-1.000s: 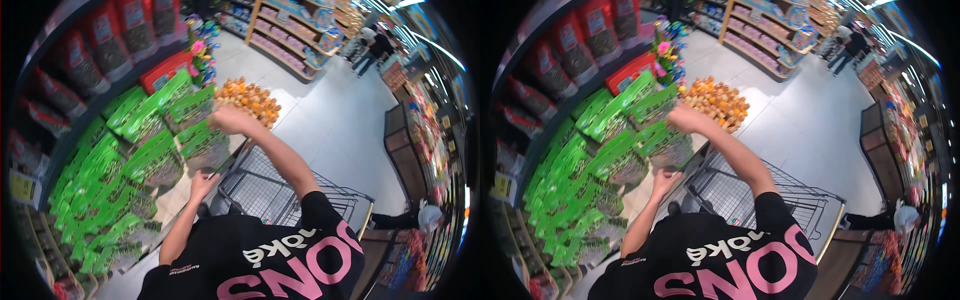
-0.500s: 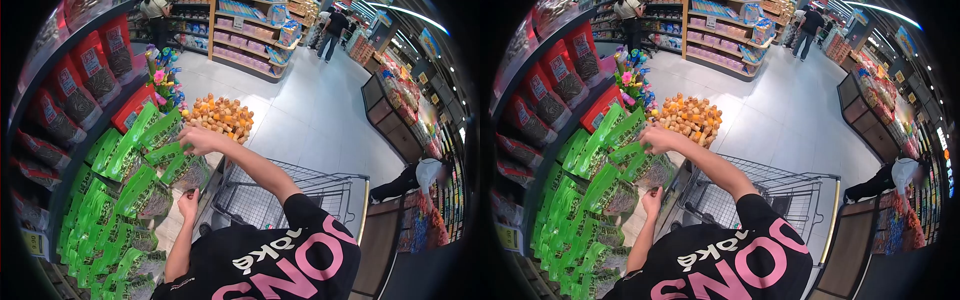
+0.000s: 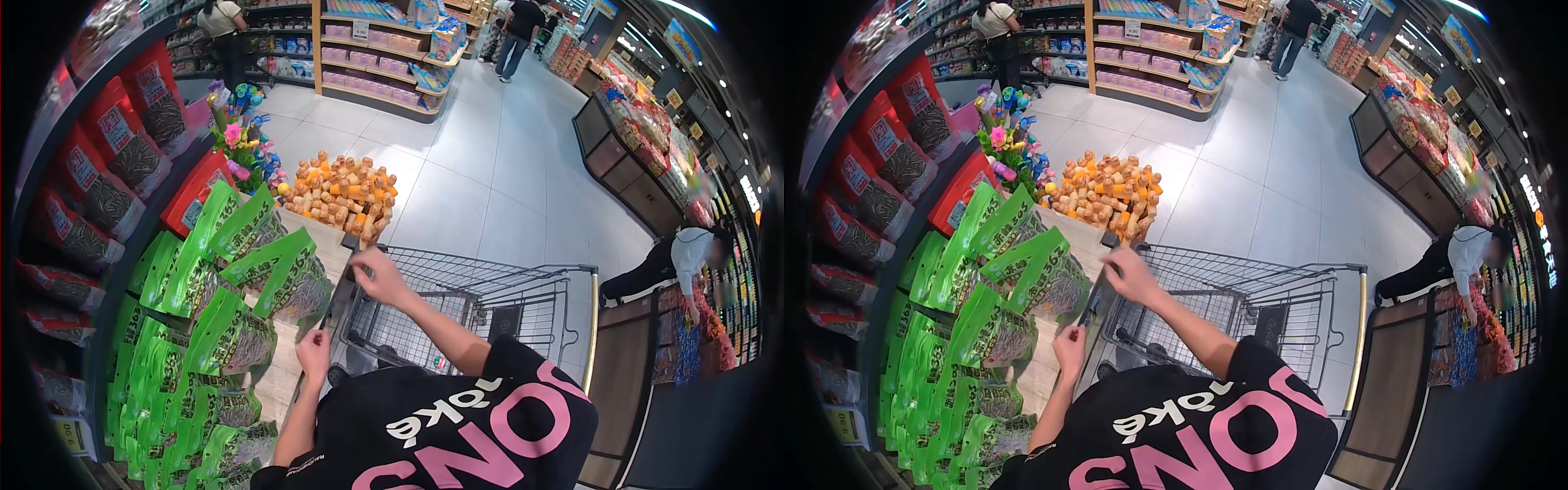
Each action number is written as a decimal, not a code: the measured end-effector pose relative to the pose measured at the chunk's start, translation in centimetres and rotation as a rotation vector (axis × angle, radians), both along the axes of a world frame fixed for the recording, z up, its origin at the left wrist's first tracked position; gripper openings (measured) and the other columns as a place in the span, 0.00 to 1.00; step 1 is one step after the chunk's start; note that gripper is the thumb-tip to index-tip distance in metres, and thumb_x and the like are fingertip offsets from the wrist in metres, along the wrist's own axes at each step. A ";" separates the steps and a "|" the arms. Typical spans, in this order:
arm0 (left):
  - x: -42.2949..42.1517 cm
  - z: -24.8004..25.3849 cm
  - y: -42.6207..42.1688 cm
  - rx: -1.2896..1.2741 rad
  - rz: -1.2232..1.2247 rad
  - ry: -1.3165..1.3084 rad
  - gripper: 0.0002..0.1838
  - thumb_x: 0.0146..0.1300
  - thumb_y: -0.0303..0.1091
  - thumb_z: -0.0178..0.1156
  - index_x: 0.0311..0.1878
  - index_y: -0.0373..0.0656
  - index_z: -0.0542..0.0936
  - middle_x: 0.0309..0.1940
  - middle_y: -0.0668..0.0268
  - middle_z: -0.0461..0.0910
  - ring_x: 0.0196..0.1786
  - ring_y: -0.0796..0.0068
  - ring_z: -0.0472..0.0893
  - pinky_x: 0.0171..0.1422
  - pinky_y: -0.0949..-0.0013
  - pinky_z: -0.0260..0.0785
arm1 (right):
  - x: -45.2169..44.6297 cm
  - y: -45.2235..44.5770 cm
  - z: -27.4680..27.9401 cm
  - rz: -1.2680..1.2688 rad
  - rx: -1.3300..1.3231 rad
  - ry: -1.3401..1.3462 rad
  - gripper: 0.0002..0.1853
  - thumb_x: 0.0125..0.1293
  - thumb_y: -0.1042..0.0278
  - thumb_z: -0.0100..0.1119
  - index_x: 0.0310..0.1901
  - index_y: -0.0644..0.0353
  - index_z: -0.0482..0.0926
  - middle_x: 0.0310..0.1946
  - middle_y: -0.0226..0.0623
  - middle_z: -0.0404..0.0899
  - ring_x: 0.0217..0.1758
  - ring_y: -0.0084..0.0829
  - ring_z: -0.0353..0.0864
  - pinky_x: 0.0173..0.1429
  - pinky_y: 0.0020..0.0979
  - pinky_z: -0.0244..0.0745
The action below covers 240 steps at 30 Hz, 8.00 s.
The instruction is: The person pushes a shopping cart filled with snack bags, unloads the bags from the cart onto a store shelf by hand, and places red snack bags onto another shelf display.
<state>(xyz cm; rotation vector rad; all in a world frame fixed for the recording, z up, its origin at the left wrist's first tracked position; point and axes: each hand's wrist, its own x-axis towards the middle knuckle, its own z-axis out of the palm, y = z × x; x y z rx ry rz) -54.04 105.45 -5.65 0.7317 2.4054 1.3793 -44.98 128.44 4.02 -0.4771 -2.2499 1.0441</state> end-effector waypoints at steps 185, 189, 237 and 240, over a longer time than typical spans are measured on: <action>-1.0 -4.2 -9.8 0.171 0.924 0.018 0.36 0.57 0.10 0.47 0.71 0.39 0.59 0.65 0.53 0.68 0.65 0.56 0.72 0.70 0.60 0.63 | -13.6 -6.9 -9.2 0.941 -0.138 -0.582 0.20 0.57 0.59 0.74 0.43 0.67 0.83 0.29 0.39 0.85 0.30 0.27 0.81 0.39 0.32 0.76; 2.4 -3.9 -7.3 0.156 1.002 -0.019 0.40 0.50 0.13 0.51 0.71 0.36 0.58 0.64 0.47 0.69 0.66 0.52 0.72 0.70 0.58 0.64 | -13.8 -9.8 -8.2 0.950 -0.106 -0.595 0.19 0.60 0.58 0.72 0.43 0.67 0.83 0.29 0.39 0.85 0.30 0.28 0.83 0.38 0.32 0.76; 0.6 -2.0 -4.3 -0.100 1.118 0.175 0.71 0.33 0.49 0.84 0.70 0.27 0.45 0.64 0.38 0.54 0.66 0.39 0.58 0.70 0.43 0.55 | -39.5 -18.7 9.7 1.131 0.808 -0.201 0.12 0.61 0.72 0.62 0.47 0.57 0.81 0.36 0.52 0.83 0.43 0.51 0.84 0.47 0.50 0.78; 0.7 -2.1 -4.4 -0.117 1.157 0.137 0.70 0.34 0.46 0.84 0.70 0.26 0.45 0.63 0.39 0.55 0.66 0.39 0.58 0.70 0.44 0.55 | -39.4 -17.3 9.7 1.099 0.940 0.053 0.15 0.63 0.67 0.62 0.50 0.61 0.79 0.36 0.49 0.83 0.42 0.50 0.83 0.46 0.48 0.78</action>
